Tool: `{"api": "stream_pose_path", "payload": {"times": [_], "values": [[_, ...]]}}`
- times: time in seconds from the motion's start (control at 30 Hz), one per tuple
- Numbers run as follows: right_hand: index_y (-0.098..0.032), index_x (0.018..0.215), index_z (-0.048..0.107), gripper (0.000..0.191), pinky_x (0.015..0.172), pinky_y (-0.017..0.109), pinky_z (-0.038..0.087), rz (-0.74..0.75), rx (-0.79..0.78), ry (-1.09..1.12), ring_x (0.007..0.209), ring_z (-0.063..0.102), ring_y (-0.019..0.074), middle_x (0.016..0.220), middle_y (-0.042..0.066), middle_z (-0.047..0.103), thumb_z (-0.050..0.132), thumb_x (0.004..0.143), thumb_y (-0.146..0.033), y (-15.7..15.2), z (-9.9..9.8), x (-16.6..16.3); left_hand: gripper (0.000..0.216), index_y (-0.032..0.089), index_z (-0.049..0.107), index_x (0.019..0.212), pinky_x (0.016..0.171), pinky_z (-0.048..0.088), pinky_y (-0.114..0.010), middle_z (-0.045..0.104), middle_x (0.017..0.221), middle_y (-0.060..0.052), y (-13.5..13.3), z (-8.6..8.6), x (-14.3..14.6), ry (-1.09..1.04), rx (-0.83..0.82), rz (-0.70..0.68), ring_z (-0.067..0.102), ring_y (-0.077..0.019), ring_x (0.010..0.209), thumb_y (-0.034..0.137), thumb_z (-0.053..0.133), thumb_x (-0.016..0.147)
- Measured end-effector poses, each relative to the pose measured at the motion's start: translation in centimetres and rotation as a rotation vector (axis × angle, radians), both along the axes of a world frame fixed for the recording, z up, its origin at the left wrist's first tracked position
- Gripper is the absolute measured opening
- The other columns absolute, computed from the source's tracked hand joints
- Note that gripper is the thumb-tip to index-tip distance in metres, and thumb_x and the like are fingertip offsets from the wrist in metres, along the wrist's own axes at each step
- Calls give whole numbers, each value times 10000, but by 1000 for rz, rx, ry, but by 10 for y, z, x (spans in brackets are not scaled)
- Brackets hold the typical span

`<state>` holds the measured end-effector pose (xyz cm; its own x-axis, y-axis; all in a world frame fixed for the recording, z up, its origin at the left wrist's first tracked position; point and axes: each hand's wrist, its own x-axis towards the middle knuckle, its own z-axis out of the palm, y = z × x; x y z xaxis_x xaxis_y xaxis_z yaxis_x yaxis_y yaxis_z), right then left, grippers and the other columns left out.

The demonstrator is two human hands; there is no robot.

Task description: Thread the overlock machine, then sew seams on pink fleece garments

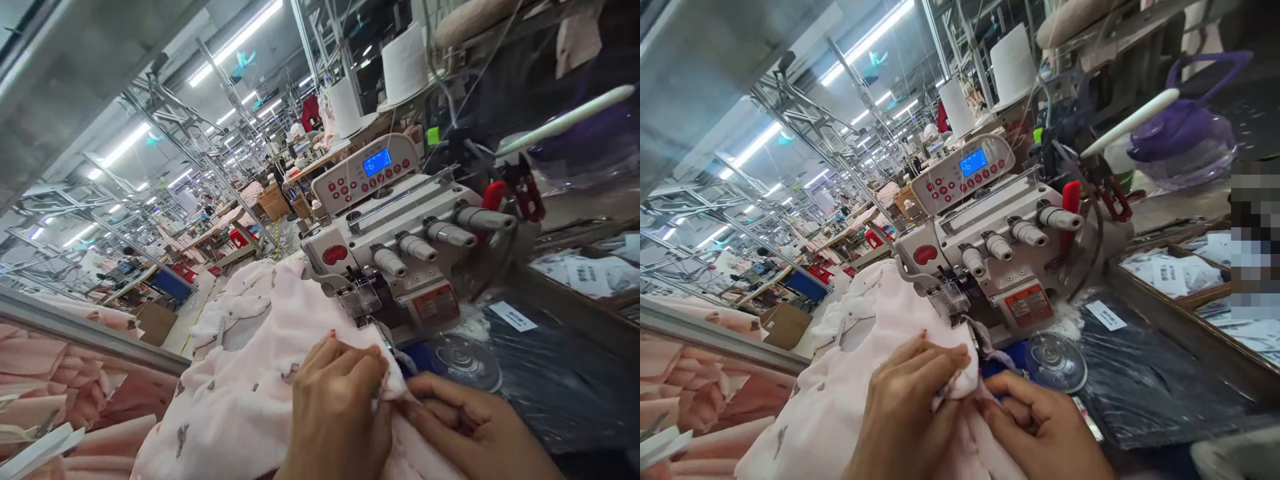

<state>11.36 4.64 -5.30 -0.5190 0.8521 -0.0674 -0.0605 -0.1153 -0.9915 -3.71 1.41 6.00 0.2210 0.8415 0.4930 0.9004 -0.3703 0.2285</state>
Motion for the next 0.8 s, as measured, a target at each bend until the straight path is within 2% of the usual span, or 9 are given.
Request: {"api": "stream_pose_path", "payload": {"times": [0.07,0.17,0.23,0.33,0.4,0.47,0.57,0.67,0.8], "values": [[-196,978,745,413,576,184,491,-1,22,4,671,644,153,763,32,711,635,876,-581,5,11,3,162,193,710,885,857,614,-465,798,873,-27,-2,-3,4,132,50,42,722,-236,748,81,607,828],[-195,936,754,429,587,194,503,-25,162,-76,708,660,167,781,37,713,582,885,-585,5,20,14,268,197,684,1038,960,579,-456,799,962,-32,-16,-16,0,106,86,45,741,-222,809,82,536,846],[-212,889,749,441,596,205,517,3,211,-171,705,661,172,786,33,707,549,898,-605,-2,17,21,326,216,664,1103,1024,532,-431,793,1005,-26,-31,-27,-7,19,57,31,730,-206,866,93,519,838],[-230,835,723,449,626,202,526,70,205,-220,707,657,167,786,22,692,502,931,-609,-13,9,27,295,237,672,1041,1081,464,-420,777,1111,-14,-50,-41,-13,-64,91,60,681,-218,1038,68,553,832],[-225,773,712,422,657,202,520,67,254,-154,743,650,167,775,30,665,500,943,-547,-17,7,26,287,218,692,1025,1023,493,-390,775,1049,-28,-55,-46,-8,-100,193,50,668,-208,1005,36,578,835],[-219,714,704,371,691,203,513,41,282,-62,765,633,165,762,33,637,551,931,-479,-19,9,25,302,198,719,1045,807,541,-286,733,858,-31,-57,-50,2,-129,257,31,650,-156,795,19,600,834],[-216,710,689,284,648,177,487,70,80,45,717,594,142,717,7,614,677,881,-443,-24,13,28,336,200,736,1087,543,455,-192,607,744,-13,-55,-56,17,-248,176,13,573,-104,617,31,627,819],[-221,828,739,199,652,169,508,179,-164,122,737,627,149,779,3,678,753,835,-419,-32,12,31,350,215,724,1052,560,481,-179,633,802,-18,-58,-65,25,-433,98,-22,617,-103,655,5,608,798],[-247,965,790,227,750,224,578,220,-200,259,807,689,191,870,23,729,776,825,-425,-37,15,34,274,186,720,967,601,500,-212,698,796,-29,-61,-73,36,-437,226,13,637,-123,686,-12,587,832]]}}
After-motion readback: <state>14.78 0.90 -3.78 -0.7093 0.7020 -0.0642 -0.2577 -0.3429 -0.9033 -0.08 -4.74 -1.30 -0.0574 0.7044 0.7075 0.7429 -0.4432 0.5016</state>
